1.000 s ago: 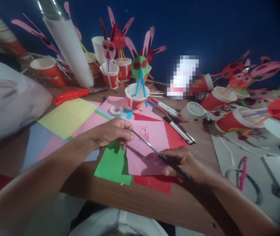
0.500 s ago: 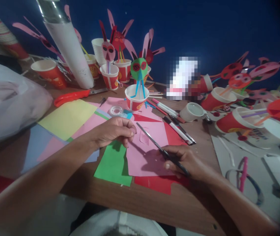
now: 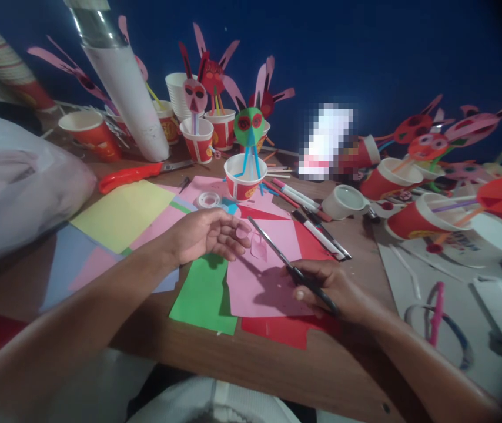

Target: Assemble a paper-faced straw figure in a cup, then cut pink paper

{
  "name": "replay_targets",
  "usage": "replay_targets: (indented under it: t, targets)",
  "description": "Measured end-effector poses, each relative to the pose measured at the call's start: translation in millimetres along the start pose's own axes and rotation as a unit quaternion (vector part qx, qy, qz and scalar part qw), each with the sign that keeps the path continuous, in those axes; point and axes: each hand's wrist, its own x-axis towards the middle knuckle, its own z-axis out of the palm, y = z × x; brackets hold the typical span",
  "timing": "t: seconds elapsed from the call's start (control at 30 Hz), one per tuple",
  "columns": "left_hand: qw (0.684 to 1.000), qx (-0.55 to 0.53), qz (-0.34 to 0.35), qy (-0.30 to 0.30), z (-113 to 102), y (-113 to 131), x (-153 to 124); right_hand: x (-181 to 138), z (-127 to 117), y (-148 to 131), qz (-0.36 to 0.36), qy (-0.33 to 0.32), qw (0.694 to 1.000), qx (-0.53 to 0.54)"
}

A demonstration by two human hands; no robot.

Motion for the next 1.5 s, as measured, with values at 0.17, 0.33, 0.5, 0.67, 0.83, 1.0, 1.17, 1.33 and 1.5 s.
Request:
replay_targets:
  t: [0.17,0.33,0.5,0.67,0.83,1.0,1.17,1.33,1.5]
  targets:
    - [1.000,0.011,0.017,0.010,0.3,-1.7,0.6,1.5,-0.3,-2.1,-0.017,0.014,1.000,-0.012]
    - [0.998,0.048,0.044,0.017,1.4,-3.7,-0.2,2.9,-1.2,-2.9,-0.043,0.038,0.997,-0.056]
    - [0.995,0.073,0.064,0.015,-0.9,-6.4,0.0,2.3,-1.1,-2.4,-0.031,0.041,0.997,-0.050]
    - [0.993,0.081,0.078,0.018,-1.5,-6.9,-0.3,1.8,0.9,-3.2,-0.026,0.037,0.999,-0.030]
    - [0.989,0.075,0.118,0.047,1.4,-7.2,-1.5,2.3,1.8,-3.9,-0.022,0.043,0.999,-0.018]
    - [0.989,0.041,0.126,0.059,2.6,-6.5,-1.6,3.1,1.3,-4.4,-0.043,0.070,0.996,-0.019]
    - [0.988,0.015,0.142,0.065,3.0,-5.1,-2.0,3.7,1.3,-3.3,-0.055,0.087,0.993,-0.053]
    - [0.986,0.035,0.138,0.083,5.3,-4.2,-5.0,3.8,-0.1,0.2,-0.057,0.089,0.991,-0.078]
    - [0.986,0.025,0.154,0.067,3.6,-6.0,-4.0,3.9,-0.7,4.1,-0.066,0.084,0.991,-0.082]
